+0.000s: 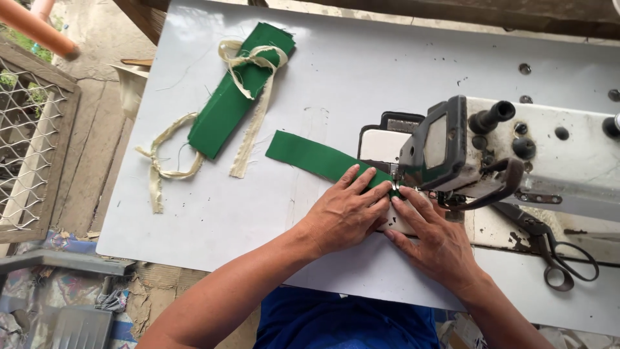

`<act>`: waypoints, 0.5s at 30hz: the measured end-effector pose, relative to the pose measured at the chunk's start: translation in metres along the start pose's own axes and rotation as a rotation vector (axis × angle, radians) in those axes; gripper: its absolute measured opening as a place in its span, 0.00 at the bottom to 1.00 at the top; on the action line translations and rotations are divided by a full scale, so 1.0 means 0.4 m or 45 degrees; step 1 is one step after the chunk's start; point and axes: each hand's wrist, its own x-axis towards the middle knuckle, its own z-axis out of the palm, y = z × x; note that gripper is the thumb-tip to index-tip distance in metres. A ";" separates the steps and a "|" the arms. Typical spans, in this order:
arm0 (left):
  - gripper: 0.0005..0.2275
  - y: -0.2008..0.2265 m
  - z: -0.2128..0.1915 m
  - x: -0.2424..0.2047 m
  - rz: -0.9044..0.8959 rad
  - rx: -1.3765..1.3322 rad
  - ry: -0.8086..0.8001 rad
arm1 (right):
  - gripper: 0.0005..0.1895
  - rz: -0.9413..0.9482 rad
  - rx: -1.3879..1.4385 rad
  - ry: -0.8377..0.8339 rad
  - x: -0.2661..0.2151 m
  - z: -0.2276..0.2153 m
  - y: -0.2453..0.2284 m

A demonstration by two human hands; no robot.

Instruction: Sewing green zippers using an industrial sewing machine

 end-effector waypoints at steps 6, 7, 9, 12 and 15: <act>0.12 -0.012 -0.050 0.019 0.082 -0.066 -0.088 | 0.28 -0.164 0.077 0.066 0.008 -0.014 -0.009; 0.12 -0.015 -0.052 0.022 0.082 -0.059 -0.082 | 0.28 -0.170 0.073 0.072 0.010 -0.012 -0.007; 0.11 -0.016 -0.053 0.028 0.131 0.024 -0.054 | 0.28 -0.117 0.116 0.036 0.007 -0.008 -0.002; 0.10 -0.016 -0.052 0.033 0.123 0.035 -0.004 | 0.29 -0.063 0.108 -0.014 -0.001 0.007 0.012; 0.08 -0.013 -0.064 0.039 0.114 -0.030 0.018 | 0.30 0.054 0.049 -0.131 -0.001 0.003 0.008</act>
